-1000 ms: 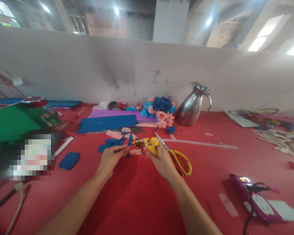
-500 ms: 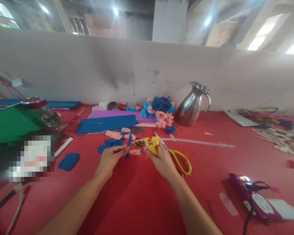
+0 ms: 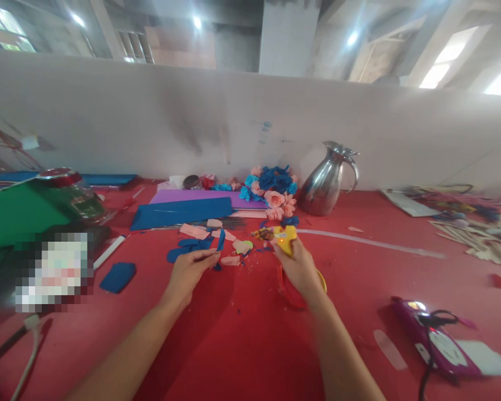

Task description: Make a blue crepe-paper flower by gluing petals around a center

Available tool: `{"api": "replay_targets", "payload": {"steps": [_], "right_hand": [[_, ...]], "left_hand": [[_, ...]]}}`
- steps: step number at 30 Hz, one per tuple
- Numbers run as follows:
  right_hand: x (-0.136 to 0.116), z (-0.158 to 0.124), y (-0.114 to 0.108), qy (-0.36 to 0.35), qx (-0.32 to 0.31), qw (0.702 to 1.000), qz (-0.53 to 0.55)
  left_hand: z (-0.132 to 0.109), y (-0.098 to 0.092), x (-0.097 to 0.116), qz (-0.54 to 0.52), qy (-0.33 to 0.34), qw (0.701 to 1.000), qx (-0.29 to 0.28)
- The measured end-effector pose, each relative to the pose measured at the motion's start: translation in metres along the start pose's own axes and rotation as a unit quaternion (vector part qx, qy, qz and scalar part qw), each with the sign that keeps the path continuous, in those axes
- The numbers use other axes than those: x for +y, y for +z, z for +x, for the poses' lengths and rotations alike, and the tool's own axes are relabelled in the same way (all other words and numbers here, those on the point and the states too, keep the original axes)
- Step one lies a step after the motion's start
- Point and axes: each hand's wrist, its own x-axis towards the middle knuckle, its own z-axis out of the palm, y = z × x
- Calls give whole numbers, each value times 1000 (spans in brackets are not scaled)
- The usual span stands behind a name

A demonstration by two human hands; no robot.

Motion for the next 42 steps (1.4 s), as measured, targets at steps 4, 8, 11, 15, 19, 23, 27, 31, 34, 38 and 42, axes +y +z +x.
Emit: {"api": "replay_targets", "payload": {"steps": [4,8,11,15,19,23,27,31,34,38,42], "right_hand": [[-1,3,-18,28,1,995,101],[-16,-14,-4,-24,-102,988,112],[-22,-24,16,-66,-137,986,62],[-20,-26,28,-86,-133,987,26],[-16,-23,28,-66,-122,990,22],[-16,-23,28,-81,-120,989,30],[-17,-23,27,-75,-116,990,32],[-18,-23,25,-51,-120,991,27],[-18,-24,27,-52,-111,992,28],[-21,-26,29,-73,-117,990,30],[-20,-25,28,-86,-117,989,11]], "left_hand": [[-1,0,1,-3,9,1000,-4],[-2,1,3,-5,11,1000,-5],[-2,2,3,-1,10,1000,-7],[-1,2,1,13,12,1000,-9],[0,2,-1,16,11,1000,-13],[0,2,-1,10,8,1000,-14],[0,1,-2,8,13,1000,-14],[0,1,-2,11,12,1000,-14],[-1,1,-1,9,15,1000,-16],[-2,2,0,11,18,1000,-16],[-1,1,-1,13,13,1000,-19]]}}
